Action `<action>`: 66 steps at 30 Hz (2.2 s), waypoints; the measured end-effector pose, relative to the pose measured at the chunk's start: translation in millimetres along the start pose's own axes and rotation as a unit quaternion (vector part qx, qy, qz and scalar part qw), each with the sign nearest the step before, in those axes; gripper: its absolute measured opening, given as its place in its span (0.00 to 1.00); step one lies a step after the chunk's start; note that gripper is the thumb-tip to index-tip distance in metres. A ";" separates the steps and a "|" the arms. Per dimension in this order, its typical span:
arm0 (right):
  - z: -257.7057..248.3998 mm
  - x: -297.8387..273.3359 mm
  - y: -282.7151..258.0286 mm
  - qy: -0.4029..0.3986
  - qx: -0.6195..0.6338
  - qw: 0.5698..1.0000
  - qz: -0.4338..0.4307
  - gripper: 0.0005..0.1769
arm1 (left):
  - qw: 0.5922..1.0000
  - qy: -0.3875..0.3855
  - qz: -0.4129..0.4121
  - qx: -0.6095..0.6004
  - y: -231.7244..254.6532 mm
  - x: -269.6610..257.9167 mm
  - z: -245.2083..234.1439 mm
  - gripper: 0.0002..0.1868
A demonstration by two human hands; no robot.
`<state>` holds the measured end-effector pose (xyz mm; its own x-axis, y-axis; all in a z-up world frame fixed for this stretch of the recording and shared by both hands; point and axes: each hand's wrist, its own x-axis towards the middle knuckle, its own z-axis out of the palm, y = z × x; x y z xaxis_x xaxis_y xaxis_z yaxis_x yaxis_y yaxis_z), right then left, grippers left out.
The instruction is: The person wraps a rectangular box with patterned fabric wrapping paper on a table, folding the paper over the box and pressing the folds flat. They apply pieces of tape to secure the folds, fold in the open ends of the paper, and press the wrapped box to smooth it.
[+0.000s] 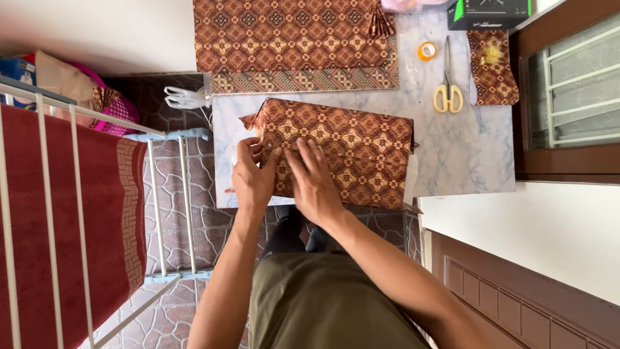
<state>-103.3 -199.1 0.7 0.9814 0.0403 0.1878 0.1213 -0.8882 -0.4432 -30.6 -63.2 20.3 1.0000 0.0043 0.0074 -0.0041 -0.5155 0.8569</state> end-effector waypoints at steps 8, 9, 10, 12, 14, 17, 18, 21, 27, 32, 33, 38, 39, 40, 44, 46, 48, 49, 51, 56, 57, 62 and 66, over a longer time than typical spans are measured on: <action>-3.8 54.1 24.9 0.048 0.006 0.999 0.004 0.40 | 0.996 -0.044 -0.020 -0.076 0.9 7.0 -12.5 0.27; -4.8 69.3 30.3 0.046 -0.017 0.999 -0.001 0.44 | 0.996 -0.047 -0.028 -0.075 0.8 8.0 -12.6 0.27; -7.3 82.2 35.0 0.026 -0.017 1.000 0.001 0.48 | 0.996 -0.047 -0.027 -0.075 0.7 10.0 -12.1 0.27; -14.7 98.1 38.8 -0.019 -0.012 1.000 0.006 0.58 | 0.996 -0.048 -0.031 -0.071 2.2 8.1 -14.4 0.27; -20.2 110.6 38.1 -0.086 -0.001 0.995 0.048 0.66 | 0.995 -0.057 -0.041 -0.073 4.4 9.7 -14.8 0.27; -25.5 120.1 31.2 -0.126 0.006 0.988 0.088 0.70 | 0.994 -0.070 -0.050 -0.069 6.3 12.2 -19.1 0.27; -26.8 120.5 28.8 -0.131 0.007 0.987 0.098 0.69 | 0.994 -0.074 -0.052 -0.066 6.6 12.4 -19.7 0.28; -28.2 122.1 24.9 -0.130 0.000 0.986 0.105 0.65 | 0.992 -0.070 -0.066 -0.076 6.5 15.1 -19.0 0.28; -25.4 120.8 26.6 -0.113 0.003 0.989 0.091 0.63 | 0.991 -0.085 -0.083 -0.067 1.1 16.7 -18.3 0.29; -24.7 118.4 27.7 -0.107 -0.005 0.991 0.081 0.61 | 0.989 -0.090 -0.094 -0.071 1.3 15.3 -18.8 0.28; -24.4 119.7 27.8 -0.107 0.000 0.991 0.081 0.60 | 0.990 -0.083 -0.087 -0.072 0.9 16.1 -18.5 0.28; -25.5 122.5 25.3 -0.108 -0.006 0.990 0.090 0.57 | 0.987 -0.092 -0.100 -0.090 0.6 18.3 -18.3 0.29; -26.1 121.7 25.3 -0.107 -0.003 0.990 0.093 0.56 | 0.986 -0.094 -0.099 -0.092 0.6 18.0 -18.2 0.29; -26.4 120.7 25.4 -0.106 -0.004 0.990 0.092 0.55 | 0.986 -0.097 -0.101 -0.094 0.6 17.8 -17.8 0.29; -23.4 120.8 26.9 -0.102 -0.006 0.991 0.088 0.51 | 0.984 -0.103 -0.108 -0.096 -0.3 19.2 -17.6 0.28; -22.6 120.4 27.9 -0.114 -0.016 0.989 0.088 0.49 | 0.984 -0.105 -0.111 -0.092 -0.2 18.0 -18.2 0.28; -22.9 120.8 30.4 -0.133 -0.037 0.986 0.091 0.45 | 0.984 -0.108 -0.110 -0.088 -1.2 17.9 -17.9 0.28; -24.0 121.9 31.4 -0.138 -0.029 0.987 0.082 0.46 | 0.985 -0.103 -0.103 -0.089 -1.3 18.1 -18.1 0.28; -28.0 122.2 33.8 -0.148 -0.014 0.987 0.064 0.49 | 0.987 -0.095 -0.090 -0.093 -1.2 17.0 -17.2 0.28; -32.6 124.4 33.6 -0.182 0.010 0.980 0.076 0.61 | 0.987 -0.102 -0.086 -0.085 -2.6 14.4 -16.6 0.26; -32.8 125.1 32.3 -0.184 0.009 0.979 0.081 0.63 | 0.987 -0.103 -0.089 -0.085 -2.7 14.4 -16.7 0.26; -34.1 128.0 28.7 -0.187 0.001 0.978 0.088 0.62 | 0.992 -0.093 -0.024 -0.086 -2.8 16.2 -18.9 0.23; -31.9 126.2 27.3 -0.186 -0.013 0.977 0.105 0.59 | 0.990 -0.102 -0.045 -0.088 -0.7 17.0 -19.1 0.23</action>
<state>19.0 -232.9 40.3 0.9710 0.0141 -0.2385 -0.0885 -0.9062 -0.4136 -13.8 -46.4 29.6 0.9771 -0.1385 -0.1616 0.1018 -0.3628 0.9263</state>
